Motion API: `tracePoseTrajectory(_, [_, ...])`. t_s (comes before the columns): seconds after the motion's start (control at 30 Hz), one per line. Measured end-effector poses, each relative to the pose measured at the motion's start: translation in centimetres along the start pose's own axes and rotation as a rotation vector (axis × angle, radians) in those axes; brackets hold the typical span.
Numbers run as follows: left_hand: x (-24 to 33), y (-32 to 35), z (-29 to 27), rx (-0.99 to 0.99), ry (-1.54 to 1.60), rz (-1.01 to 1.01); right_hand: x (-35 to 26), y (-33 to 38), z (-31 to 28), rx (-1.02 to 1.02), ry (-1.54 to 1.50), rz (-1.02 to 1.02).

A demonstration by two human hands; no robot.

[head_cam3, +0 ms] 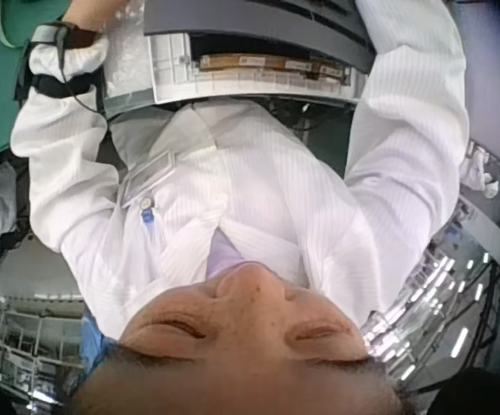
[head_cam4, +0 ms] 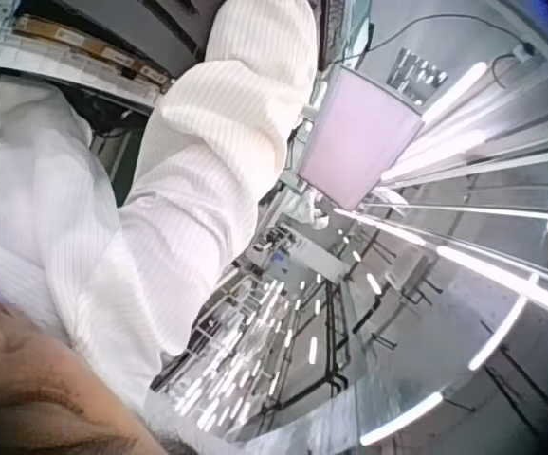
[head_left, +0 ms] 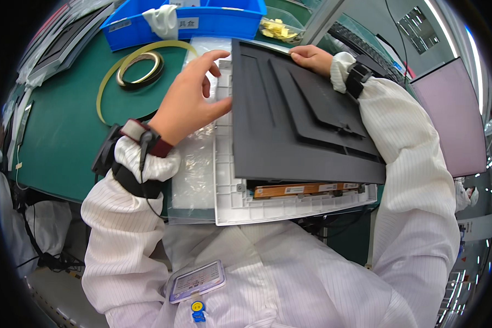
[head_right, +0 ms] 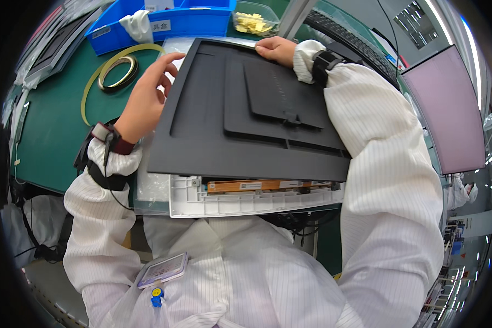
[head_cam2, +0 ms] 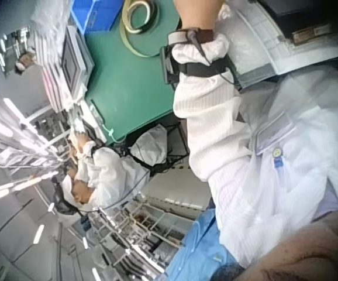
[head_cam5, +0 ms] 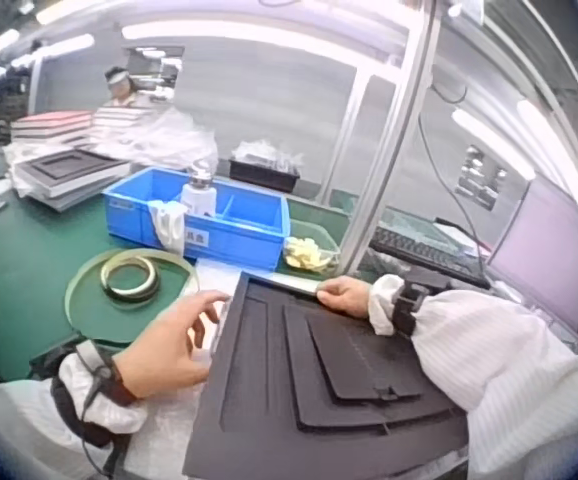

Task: Assembling and inspecting the protective plastic frame onto an electronic panel or display.

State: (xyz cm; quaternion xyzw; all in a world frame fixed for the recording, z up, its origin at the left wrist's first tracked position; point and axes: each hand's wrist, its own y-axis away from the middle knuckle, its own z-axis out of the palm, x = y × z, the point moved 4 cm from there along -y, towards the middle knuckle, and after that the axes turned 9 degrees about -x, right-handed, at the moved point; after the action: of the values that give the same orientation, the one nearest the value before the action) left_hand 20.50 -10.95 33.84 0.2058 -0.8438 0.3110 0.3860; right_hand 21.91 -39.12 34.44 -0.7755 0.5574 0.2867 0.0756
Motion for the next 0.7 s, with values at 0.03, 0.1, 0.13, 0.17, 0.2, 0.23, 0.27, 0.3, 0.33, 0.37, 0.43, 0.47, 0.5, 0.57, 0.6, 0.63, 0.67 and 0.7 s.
tracePoseTrajectory(0.03, [0.5, 0.1, -0.2, 0.018, -0.046, 0.074, -0.4, 0.0, 0.2, 0.007, 0.003, -0.01])
tracePoseTrajectory(0.1, [1.4, 0.3, -0.3, -0.006, -0.049, 0.113, -1.0, 0.1, 0.2, 0.02, 0.001, -0.011])
tracePoseTrajectory(0.13, [1.6, 0.4, -0.3, -0.008, -0.05, 0.114, -1.3, 0.0, 0.1, 0.015, 0.022, 0.0])
tracePoseTrajectory(0.17, [2.0, 0.6, -0.5, 0.003, -0.05, 0.173, -1.6, -0.1, 0.1, 0.009, 0.042, 0.011])
tracePoseTrajectory(0.2, [2.3, 0.8, -0.6, 0.013, -0.051, 0.231, -2.0, -0.1, 0.0, 0.011, 0.039, 0.011])
tracePoseTrajectory(0.23, [2.4, 0.6, -0.5, -0.008, -0.057, 0.262, -2.1, 0.1, 0.0, 0.0, 0.065, 0.036])
tracePoseTrajectory(0.27, [2.5, 0.5, -0.4, -0.014, -0.053, 0.263, -2.3, 0.2, -0.1, -0.011, 0.089, 0.06])
tracePoseTrajectory(0.3, [2.6, 0.5, -0.2, -0.024, -0.052, 0.294, -2.1, 0.2, -0.2, -0.041, 0.111, 0.101])
tracePoseTrajectory(0.33, [2.7, 0.4, -0.1, -0.036, -0.052, 0.324, -2.0, 0.2, -0.2, -0.04, 0.106, 0.105])
tracePoseTrajectory(0.37, [2.6, 0.4, -0.1, -0.042, -0.049, 0.322, -2.0, 0.1, -0.1, -0.029, 0.095, 0.095])
tracePoseTrajectory(0.43, [2.6, 0.3, -0.1, -0.024, -0.057, 0.394, -1.6, 0.0, -0.1, -0.031, 0.082, 0.066])
tracePoseTrajectory(0.47, [2.4, 0.1, -0.1, -0.035, -0.048, 0.387, -1.3, -0.3, -0.2, -0.044, 0.059, 0.043])
tracePoseTrajectory(0.5, [2.5, -0.3, -0.3, -0.01, -0.097, 0.434, -1.0, -0.5, -0.5, -0.034, 0.065, 0.014])
tracePoseTrajectory(0.57, [2.6, -0.3, -0.7, 0.04, -0.175, 0.478, -0.4, -1.3, -0.6, -0.053, 0.051, 0.029])
tracePoseTrajectory(0.6, [2.8, -0.4, -0.8, 0.063, -0.21, 0.482, -0.1, -1.9, -0.7, -0.075, 0.04, 0.075])
tracePoseTrajectory(0.63, [3.1, -0.6, -0.6, 0.083, -0.188, 0.516, 3.3, -1.6, -1.8, -0.059, -0.058, 0.001])
tracePoseTrajectory(0.67, [2.5, -0.4, -0.7, 0.11, -0.176, 0.53, 3.3, -1.9, -1.5, -0.183, -0.122, 0.12])
tracePoseTrajectory(0.7, [2.1, 0.0, -0.7, 0.107, -0.178, 0.516, 3.1, -2.1, -0.7, -0.159, -0.109, 0.126])
